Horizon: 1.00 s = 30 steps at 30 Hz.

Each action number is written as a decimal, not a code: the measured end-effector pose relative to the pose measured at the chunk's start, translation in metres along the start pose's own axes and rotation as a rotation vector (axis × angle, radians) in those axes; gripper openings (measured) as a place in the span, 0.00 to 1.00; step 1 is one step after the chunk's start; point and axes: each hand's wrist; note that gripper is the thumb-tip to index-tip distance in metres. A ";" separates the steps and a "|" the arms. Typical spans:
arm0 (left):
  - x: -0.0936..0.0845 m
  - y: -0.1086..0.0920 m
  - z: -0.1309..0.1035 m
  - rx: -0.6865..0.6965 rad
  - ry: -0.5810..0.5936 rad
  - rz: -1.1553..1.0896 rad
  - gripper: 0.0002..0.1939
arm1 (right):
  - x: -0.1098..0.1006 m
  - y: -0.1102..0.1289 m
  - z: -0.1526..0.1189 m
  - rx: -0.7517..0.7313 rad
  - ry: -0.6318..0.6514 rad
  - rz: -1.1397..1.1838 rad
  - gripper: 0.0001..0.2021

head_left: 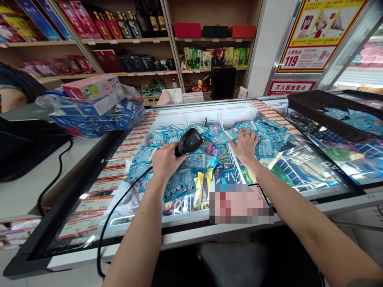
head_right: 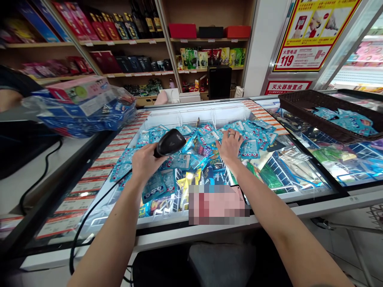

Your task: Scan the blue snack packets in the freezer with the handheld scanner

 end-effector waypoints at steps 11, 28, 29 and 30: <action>0.001 0.003 -0.001 -0.004 0.028 0.032 0.20 | -0.008 0.013 0.001 -0.364 0.275 0.145 0.18; 0.000 0.003 -0.001 -0.015 0.024 0.050 0.19 | -0.027 0.029 0.004 -0.859 0.575 0.461 0.15; 0.000 0.003 -0.001 -0.013 0.023 0.046 0.19 | -0.027 0.030 0.004 -0.847 0.594 0.449 0.15; 0.000 0.003 -0.001 -0.012 0.024 0.043 0.19 | -0.027 0.030 0.004 -0.821 0.604 0.434 0.14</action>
Point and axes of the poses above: each hand's wrist, its own z-axis towards the middle knuckle, its own x-axis out of the palm, y = z × x, and after that the axes turned 3 degrees about -y, right-handed
